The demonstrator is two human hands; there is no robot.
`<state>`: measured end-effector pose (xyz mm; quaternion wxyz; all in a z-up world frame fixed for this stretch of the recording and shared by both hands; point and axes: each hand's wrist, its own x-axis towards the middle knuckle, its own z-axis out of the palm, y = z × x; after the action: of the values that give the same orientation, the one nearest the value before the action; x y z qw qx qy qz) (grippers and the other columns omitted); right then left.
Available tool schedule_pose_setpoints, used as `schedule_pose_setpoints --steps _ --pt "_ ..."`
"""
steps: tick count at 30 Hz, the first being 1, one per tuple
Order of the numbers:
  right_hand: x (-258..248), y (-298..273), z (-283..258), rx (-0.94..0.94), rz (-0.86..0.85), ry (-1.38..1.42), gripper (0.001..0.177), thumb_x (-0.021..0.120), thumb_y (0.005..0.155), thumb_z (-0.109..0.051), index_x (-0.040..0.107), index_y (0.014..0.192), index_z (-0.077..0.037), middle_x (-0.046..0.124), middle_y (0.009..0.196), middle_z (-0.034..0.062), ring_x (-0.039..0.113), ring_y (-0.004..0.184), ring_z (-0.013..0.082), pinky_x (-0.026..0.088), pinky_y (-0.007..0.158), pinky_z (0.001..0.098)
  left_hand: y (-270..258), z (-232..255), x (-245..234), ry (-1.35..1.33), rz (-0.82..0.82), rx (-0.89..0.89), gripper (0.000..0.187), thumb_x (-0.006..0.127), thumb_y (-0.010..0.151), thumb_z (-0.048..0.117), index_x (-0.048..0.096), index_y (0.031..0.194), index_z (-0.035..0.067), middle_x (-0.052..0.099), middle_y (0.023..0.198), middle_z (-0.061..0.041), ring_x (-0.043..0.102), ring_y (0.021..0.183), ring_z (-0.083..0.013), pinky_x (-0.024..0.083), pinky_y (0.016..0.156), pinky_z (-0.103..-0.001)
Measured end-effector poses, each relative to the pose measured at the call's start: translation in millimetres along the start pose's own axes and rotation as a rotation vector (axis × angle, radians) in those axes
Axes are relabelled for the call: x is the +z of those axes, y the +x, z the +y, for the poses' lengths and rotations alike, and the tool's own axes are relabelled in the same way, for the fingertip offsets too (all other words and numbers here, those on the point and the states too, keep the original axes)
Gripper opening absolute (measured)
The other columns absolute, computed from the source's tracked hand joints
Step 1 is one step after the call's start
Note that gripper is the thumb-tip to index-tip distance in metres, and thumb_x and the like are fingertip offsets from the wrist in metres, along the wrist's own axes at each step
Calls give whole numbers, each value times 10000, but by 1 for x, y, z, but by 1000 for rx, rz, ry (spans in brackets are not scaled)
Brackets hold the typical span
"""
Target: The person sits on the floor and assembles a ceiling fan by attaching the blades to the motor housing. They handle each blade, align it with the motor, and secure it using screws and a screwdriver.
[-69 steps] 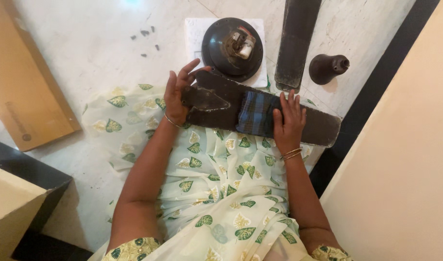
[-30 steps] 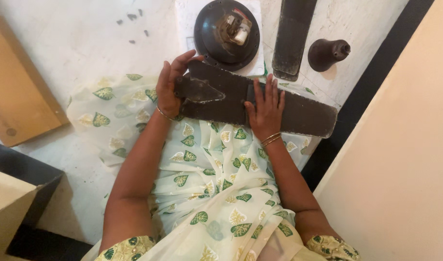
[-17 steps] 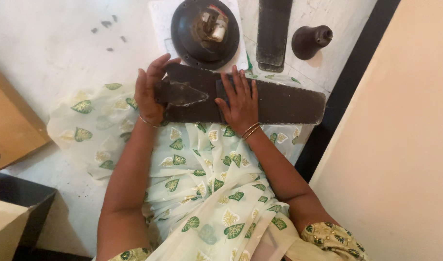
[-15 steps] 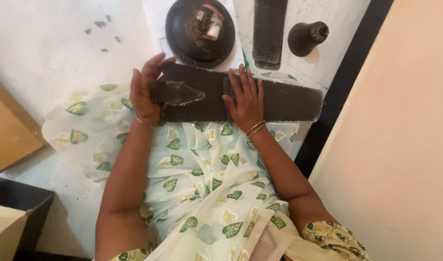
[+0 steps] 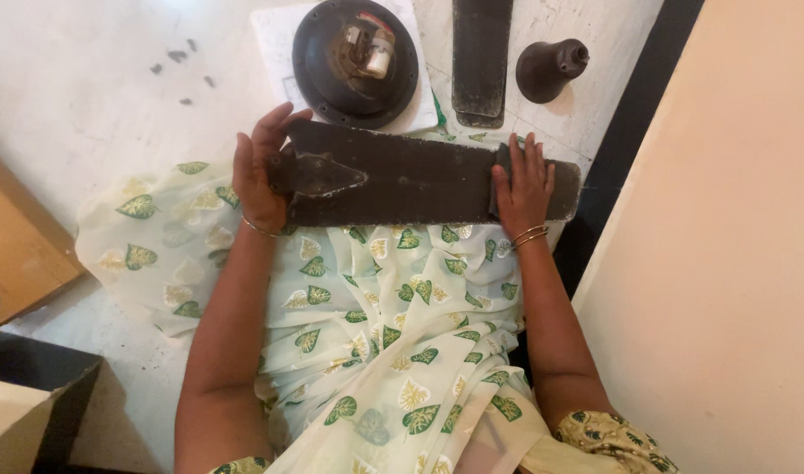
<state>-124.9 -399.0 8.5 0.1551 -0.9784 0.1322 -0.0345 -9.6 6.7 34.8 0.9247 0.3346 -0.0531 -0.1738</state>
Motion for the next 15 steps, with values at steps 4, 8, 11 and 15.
schedule_pose_setpoints --steps 4,8,11,15 --pt "1 5 38 97 17 -5 664 341 1081 -598 393 1612 -203 289 1690 156 226 1568 359 88 1244 576 0 -1 0 17 1 11 717 363 1084 592 436 1537 41 500 1528 -187 562 1343 -290 503 1169 -449" --pt "4 9 79 177 69 -27 650 383 1072 -591 441 1583 -192 320 1668 184 272 1549 377 171 1220 592 -1 -1 2 8 11 16 695 354 1096 573 449 1528 35 507 1509 -187 566 1331 -288 506 1165 -443" --pt "7 13 105 209 110 12 642 430 1083 -563 471 1564 -139 334 1649 232 311 1521 414 260 1203 557 -1 -1 4 35 13 25 671 358 1100 555 454 1516 38 513 1499 -181 574 1310 -288 511 1146 -436" --pt "10 13 125 189 157 122 661 483 1107 -538 483 1538 -37 373 1614 276 354 1493 435 302 1214 479 -1 0 5 55 40 18 641 365 1109 522 465 1502 27 528 1487 -177 571 1310 -275 508 1144 -423"
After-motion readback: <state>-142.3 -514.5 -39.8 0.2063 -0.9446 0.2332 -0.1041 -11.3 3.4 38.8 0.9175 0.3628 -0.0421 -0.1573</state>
